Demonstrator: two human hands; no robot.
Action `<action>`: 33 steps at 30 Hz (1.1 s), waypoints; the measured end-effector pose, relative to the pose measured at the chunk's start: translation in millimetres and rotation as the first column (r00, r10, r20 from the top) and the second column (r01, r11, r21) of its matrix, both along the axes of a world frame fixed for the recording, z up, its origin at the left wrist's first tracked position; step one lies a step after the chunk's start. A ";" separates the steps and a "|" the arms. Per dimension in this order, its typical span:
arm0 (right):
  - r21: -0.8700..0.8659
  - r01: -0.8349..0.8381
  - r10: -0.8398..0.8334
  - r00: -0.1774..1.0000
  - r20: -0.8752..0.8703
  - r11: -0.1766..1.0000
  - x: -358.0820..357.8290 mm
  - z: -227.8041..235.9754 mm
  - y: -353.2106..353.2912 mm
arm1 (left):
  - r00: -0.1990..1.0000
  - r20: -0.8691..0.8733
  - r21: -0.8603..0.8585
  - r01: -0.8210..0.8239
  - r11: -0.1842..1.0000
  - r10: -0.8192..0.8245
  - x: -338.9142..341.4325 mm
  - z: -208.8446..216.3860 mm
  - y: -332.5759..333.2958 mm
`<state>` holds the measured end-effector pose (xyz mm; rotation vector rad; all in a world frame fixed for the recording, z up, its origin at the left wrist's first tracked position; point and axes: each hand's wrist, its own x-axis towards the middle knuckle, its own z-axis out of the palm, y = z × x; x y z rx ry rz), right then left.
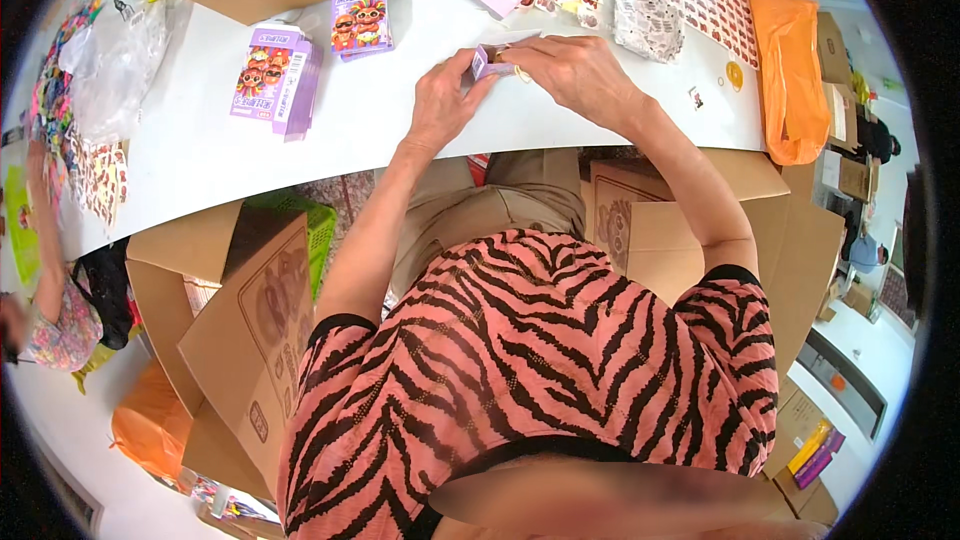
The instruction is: Applying stickers and labels to small purple product boxes and organizing them into a large shipping carton.
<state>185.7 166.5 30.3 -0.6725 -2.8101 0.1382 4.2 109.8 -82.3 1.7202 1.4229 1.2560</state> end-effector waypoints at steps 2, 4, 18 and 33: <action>-0.066 0.040 -0.036 0.997 0.064 0.997 -4.8 7.3 -0.7 | 1.000 0.005 0.037 -0.011 0.999 0.011 0.8 -0.9 -0.2; -0.128 0.088 -0.071 0.989 0.130 0.988 -5.8 11.4 0.2 | 1.000 0.017 -0.029 -0.021 0.999 0.022 1.5 0.6 -0.5; 0.068 0.069 -0.059 0.988 -0.142 0.995 14.1 -14.4 -5.9 | 1.000 0.010 -0.009 -0.030 1.000 0.030 0.0 -4.3 2.4; -0.062 0.159 -0.170 0.957 -0.235 0.985 1.5 -10.3 -1.8 | 0.999 0.036 0.001 -0.025 1.000 0.024 1.0 -5.8 2.0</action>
